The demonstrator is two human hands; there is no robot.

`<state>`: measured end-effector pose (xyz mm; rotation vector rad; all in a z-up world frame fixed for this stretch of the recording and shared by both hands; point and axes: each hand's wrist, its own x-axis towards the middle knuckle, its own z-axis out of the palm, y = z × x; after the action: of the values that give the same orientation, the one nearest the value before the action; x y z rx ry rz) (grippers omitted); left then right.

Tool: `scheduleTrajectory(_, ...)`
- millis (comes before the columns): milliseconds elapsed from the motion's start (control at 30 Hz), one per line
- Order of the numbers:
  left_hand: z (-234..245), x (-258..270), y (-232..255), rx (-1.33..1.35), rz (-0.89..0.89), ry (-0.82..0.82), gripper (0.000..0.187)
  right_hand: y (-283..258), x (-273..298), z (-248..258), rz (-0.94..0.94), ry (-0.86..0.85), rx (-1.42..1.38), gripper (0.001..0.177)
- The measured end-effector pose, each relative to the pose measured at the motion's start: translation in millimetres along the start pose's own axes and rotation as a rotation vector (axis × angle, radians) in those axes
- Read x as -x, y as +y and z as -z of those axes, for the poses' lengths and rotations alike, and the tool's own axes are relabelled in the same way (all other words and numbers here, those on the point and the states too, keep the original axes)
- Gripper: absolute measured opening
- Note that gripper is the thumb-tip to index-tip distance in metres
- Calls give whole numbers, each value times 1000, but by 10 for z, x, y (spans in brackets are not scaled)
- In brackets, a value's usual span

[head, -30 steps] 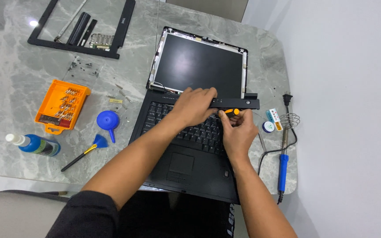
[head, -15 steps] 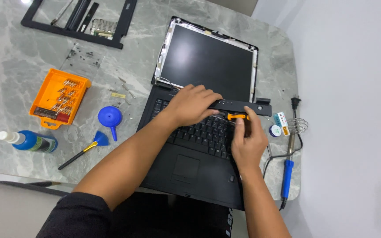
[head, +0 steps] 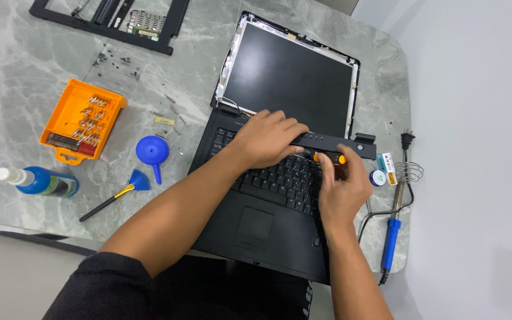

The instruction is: The person uses a screwdriver to remove screws from the top bezel of a laptop, then uses a plastic pry tool to detach the bezel. The person removes the bezel and sets it aside, exposing the internal components.

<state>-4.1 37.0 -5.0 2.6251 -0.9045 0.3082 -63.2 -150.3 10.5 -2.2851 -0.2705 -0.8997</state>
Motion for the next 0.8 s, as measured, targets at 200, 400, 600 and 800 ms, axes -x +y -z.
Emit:
scheduleTrajectory(200, 8, 9, 21, 12, -1, 19, 43, -278, -102, 232, 25, -156, -31, 26)
scheduleTrajectory(400, -30, -1, -5, 5, -7, 29, 41, -174, -64, 230, 37, -174, 9, 21)
scheduleTrajectory(600, -174, 18, -23, -38, -65, 224, 38, -193, -208, 296, 57, -265, 97, 16)
scheduleTrajectory(800, -182, 17, -3, -67, -42, 217, 38, -144, -268, 281, 75, -312, 203, 16)
